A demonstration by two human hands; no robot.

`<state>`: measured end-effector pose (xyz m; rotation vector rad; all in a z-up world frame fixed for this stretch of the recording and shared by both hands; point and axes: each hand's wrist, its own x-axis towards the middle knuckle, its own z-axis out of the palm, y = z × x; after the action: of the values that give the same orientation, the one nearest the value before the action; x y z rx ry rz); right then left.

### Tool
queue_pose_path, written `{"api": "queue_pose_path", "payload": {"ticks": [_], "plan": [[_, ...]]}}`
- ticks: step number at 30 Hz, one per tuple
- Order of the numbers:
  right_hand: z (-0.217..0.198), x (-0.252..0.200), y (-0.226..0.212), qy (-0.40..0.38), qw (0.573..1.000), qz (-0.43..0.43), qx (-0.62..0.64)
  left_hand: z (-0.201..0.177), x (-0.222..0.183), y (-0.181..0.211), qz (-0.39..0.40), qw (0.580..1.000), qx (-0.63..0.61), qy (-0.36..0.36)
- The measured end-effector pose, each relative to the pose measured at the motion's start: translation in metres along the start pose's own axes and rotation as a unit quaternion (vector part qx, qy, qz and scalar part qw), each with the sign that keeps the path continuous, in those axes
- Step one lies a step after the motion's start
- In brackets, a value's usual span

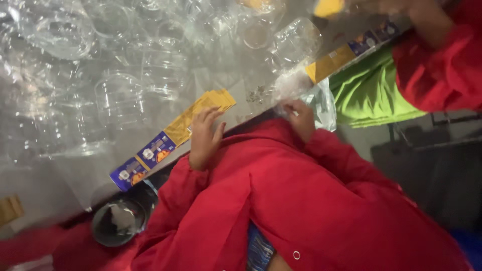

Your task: The person applies adhesive labels to clear plastic jars by hand.

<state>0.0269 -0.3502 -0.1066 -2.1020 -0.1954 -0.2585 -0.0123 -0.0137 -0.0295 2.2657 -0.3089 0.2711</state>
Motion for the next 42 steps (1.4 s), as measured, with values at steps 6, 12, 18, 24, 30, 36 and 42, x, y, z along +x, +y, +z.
{"api": "queue_pose_path", "payload": {"ticks": [6, 12, 18, 24, 30, 36, 42], "plan": [[-0.022, 0.009, 0.025, 0.159, 0.972, 0.166, 0.049, 0.008, 0.023, -0.027, 0.028, 0.967, 0.253, 0.011], [-0.035, 0.001, 0.03, 0.152, 0.911, 0.378, 0.067, 0.021, 0.025, -0.057, 0.079, 0.972, 0.216, -0.055], [-0.025, 0.007, -0.007, -0.006, 0.929, 0.339, -0.149, 0.011, 0.02, -0.054, 0.114, 0.982, 0.148, -0.016], [-0.021, 0.005, -0.02, -0.046, 0.957, 0.222, -0.182, 0.003, 0.022, -0.056, 0.109, 0.993, 0.021, 0.039], [-0.015, 0.004, 0.003, 0.068, 0.975, 0.117, -0.178, 0.004, 0.026, -0.066, 0.118, 0.993, 0.009, -0.006], [-0.04, 0.024, -0.01, 0.11, 0.987, 0.083, -0.084, -0.002, 0.017, -0.066, 0.014, 1.0, -0.024, -0.011], [-0.033, 0.016, -0.026, 0.013, 0.998, -0.016, -0.053, -0.002, 0.027, -0.054, -0.229, 0.943, -0.231, -0.071]]}}
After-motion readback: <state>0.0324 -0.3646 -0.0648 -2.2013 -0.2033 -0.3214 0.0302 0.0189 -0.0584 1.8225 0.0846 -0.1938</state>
